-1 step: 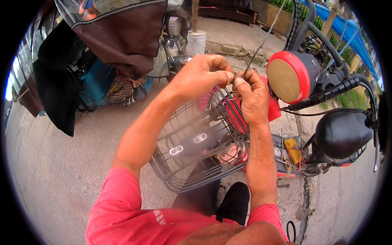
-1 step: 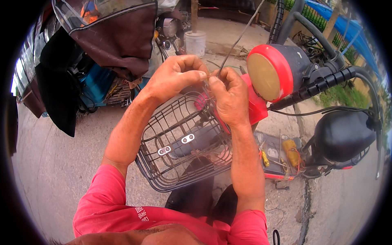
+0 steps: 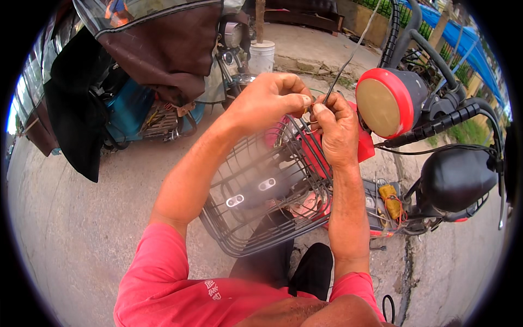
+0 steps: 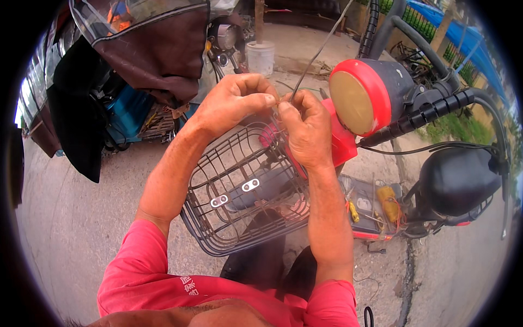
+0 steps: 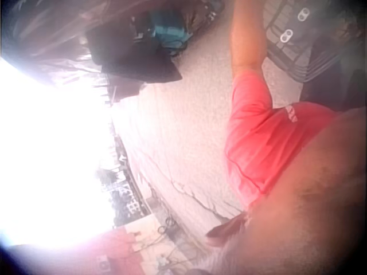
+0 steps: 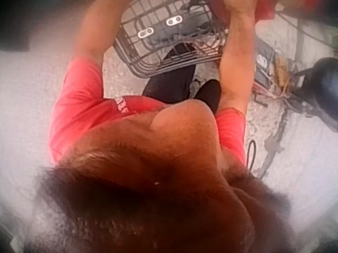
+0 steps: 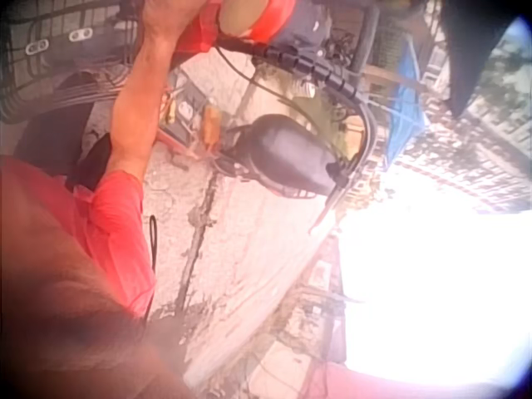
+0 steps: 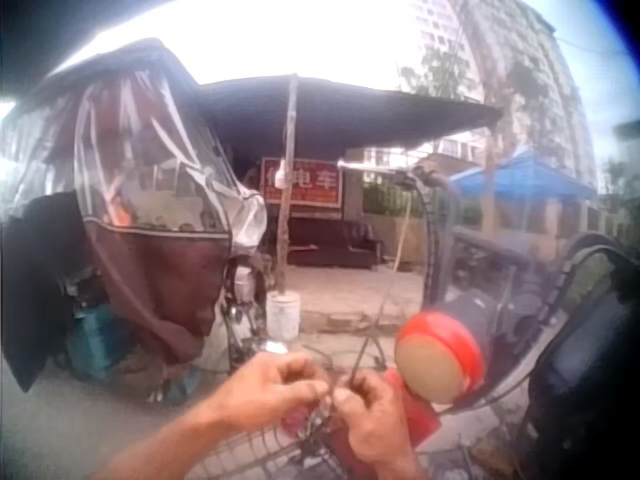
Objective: The person strips insulation from wires and twists them together by hand while working on the front electrical panel of a moped.
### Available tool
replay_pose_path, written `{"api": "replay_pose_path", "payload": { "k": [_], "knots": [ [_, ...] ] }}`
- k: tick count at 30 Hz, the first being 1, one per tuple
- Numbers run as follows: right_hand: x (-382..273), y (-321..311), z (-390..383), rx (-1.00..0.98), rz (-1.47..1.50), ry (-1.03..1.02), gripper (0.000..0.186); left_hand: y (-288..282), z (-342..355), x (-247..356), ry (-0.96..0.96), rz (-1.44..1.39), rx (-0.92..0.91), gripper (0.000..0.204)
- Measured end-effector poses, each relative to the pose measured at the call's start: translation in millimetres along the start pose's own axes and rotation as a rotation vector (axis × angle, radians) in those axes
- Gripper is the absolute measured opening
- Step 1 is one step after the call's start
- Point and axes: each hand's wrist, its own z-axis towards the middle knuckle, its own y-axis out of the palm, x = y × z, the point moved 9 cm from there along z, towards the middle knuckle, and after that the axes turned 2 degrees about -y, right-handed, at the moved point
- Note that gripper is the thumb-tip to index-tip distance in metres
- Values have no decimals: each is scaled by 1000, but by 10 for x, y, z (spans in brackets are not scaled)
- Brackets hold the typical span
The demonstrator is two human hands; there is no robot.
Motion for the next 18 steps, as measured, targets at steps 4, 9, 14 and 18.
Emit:
{"api": "replay_pose_path", "payload": {
  "k": [4, 9, 14, 18],
  "knots": [
    [7, -4, 1, 15, 4, 3, 10, -19, 10, -38, 8, -17, -15, 21],
    [14, -11, 0, 20, 19, 1, 10, -45, -11, 37, 36, 27, -6, 23],
    [-16, 3, -11, 21, 3, 15, 9, -75, -16, 99, 109, 100, 4, 25],
    [15, -10, -9, 23, 10, 26, 8, -30, -21, 127, 136, 122, -1, 21]
  ]
}}
